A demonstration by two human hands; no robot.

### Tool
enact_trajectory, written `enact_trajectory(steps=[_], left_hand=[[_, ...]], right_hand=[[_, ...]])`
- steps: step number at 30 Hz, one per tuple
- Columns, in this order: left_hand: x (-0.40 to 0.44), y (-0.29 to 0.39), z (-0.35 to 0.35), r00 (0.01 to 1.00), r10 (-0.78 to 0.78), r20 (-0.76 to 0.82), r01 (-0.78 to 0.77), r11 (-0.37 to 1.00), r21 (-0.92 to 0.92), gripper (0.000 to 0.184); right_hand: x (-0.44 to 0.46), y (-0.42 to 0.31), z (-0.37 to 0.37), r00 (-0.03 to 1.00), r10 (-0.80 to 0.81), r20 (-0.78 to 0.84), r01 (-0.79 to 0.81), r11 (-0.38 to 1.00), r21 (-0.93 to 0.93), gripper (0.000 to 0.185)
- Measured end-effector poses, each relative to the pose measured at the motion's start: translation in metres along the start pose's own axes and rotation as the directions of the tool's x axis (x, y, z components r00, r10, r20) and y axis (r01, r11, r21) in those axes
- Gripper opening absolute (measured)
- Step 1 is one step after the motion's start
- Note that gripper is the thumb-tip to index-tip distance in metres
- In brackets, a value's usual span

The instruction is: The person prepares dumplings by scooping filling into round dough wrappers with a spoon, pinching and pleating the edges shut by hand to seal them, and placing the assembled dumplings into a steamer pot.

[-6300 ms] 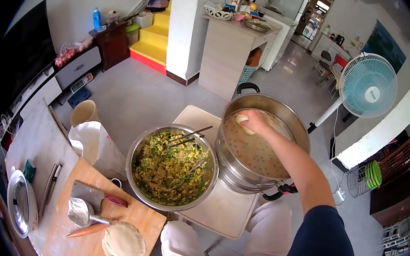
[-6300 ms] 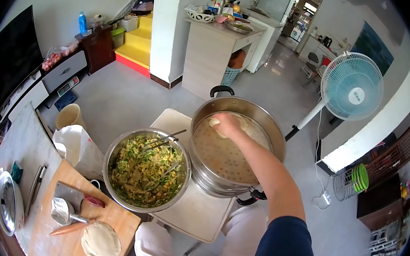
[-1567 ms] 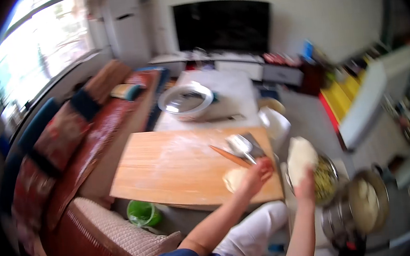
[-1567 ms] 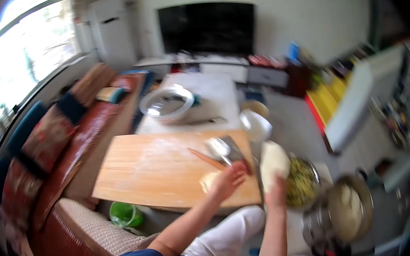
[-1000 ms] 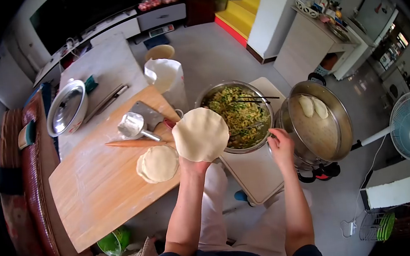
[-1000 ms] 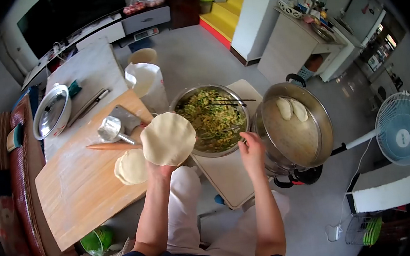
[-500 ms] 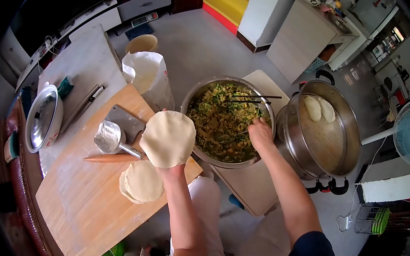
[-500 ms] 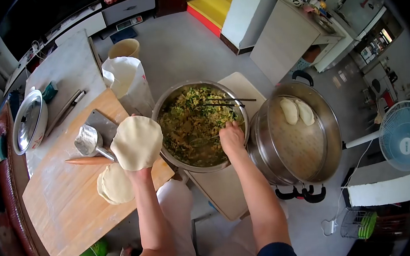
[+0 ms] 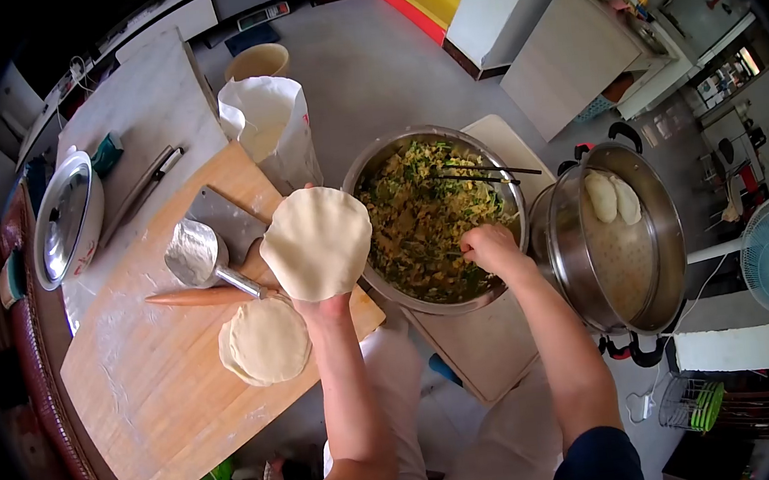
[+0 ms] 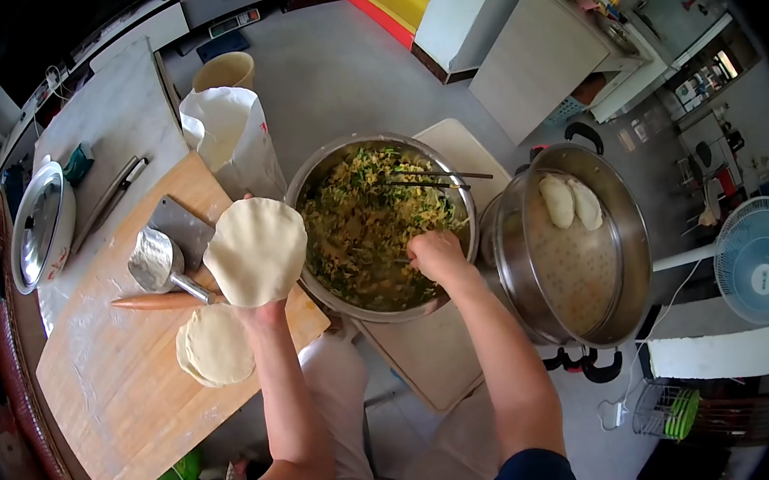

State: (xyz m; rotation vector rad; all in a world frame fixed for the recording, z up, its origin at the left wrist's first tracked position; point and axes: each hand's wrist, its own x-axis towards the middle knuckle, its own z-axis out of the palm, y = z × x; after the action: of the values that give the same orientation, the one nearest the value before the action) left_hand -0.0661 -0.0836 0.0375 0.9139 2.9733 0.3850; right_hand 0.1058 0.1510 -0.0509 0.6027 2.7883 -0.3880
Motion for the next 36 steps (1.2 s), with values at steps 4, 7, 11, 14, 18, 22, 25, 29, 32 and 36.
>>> enact_trajectory(steps=[4, 7, 11, 14, 18, 22, 25, 29, 32, 36], left_hand=[[-0.001, 0.001, 0.008, 0.920, 0.017, -0.392, -0.129, 0.956, -0.262, 0.012], [0.003, 0.001, 0.030, 0.873, -0.002, -0.488, -0.240, 0.869, -0.432, 0.012], [0.007, -0.004, 0.052, 0.912, -0.014, -0.410, -0.238, 0.797, -0.556, 0.011], [0.011, -0.004, 0.055, 0.944, -0.084, -0.319, -0.239, 0.493, -0.837, 0.015], [-0.001, -0.001, 0.059, 0.995, -0.095, 0.004, -0.073, -0.786, -0.614, 0.032], [-0.005, -0.004, 0.059, 0.994, -0.043, 0.104, -0.020, -0.976, -0.215, 0.041], [-0.005, -0.005, 0.063, 0.994, -0.048, 0.099, -0.029, -0.982, -0.188, 0.044], [-0.005, -0.007, 0.066, 0.993, -0.042, 0.111, -0.017, -0.977, -0.215, 0.046], [-0.006, -0.003, 0.061, 0.989, -0.029, 0.148, 0.007, -0.972, -0.233, 0.047], [-0.006, 0.002, 0.063, 0.991, 0.046, 0.128, 0.078, -0.963, -0.258, 0.049]], right_hand=[[-0.016, -0.021, -0.021, 1.000, 0.012, 0.006, -0.013, 0.917, 0.399, 0.015], [-0.021, -0.016, -0.041, 0.992, 0.041, 0.116, -0.083, 0.920, 0.383, 0.018], [-0.037, 0.000, -0.045, 0.979, 0.050, 0.198, -0.131, 0.899, 0.418, 0.018], [-0.030, -0.017, -0.030, 0.934, 0.087, 0.347, -0.269, 0.810, 0.521, 0.019], [-0.012, -0.052, 0.002, 0.919, 0.155, 0.363, -0.395, 0.353, 0.848, 0.018], [0.003, -0.064, 0.031, 0.936, 0.191, 0.295, -0.319, 0.114, 0.941, 0.017], [0.003, -0.068, 0.038, 0.940, 0.227, 0.255, -0.262, 0.000, 0.965, 0.018], [0.004, -0.067, 0.043, 0.947, 0.272, 0.174, -0.157, -0.081, 0.984, 0.019], [0.000, -0.070, 0.021, 0.941, 0.316, 0.122, -0.114, -0.043, 0.993, 0.016], [-0.010, -0.054, 0.003, 0.961, 0.275, 0.042, -0.037, -0.025, 0.999, 0.019]])
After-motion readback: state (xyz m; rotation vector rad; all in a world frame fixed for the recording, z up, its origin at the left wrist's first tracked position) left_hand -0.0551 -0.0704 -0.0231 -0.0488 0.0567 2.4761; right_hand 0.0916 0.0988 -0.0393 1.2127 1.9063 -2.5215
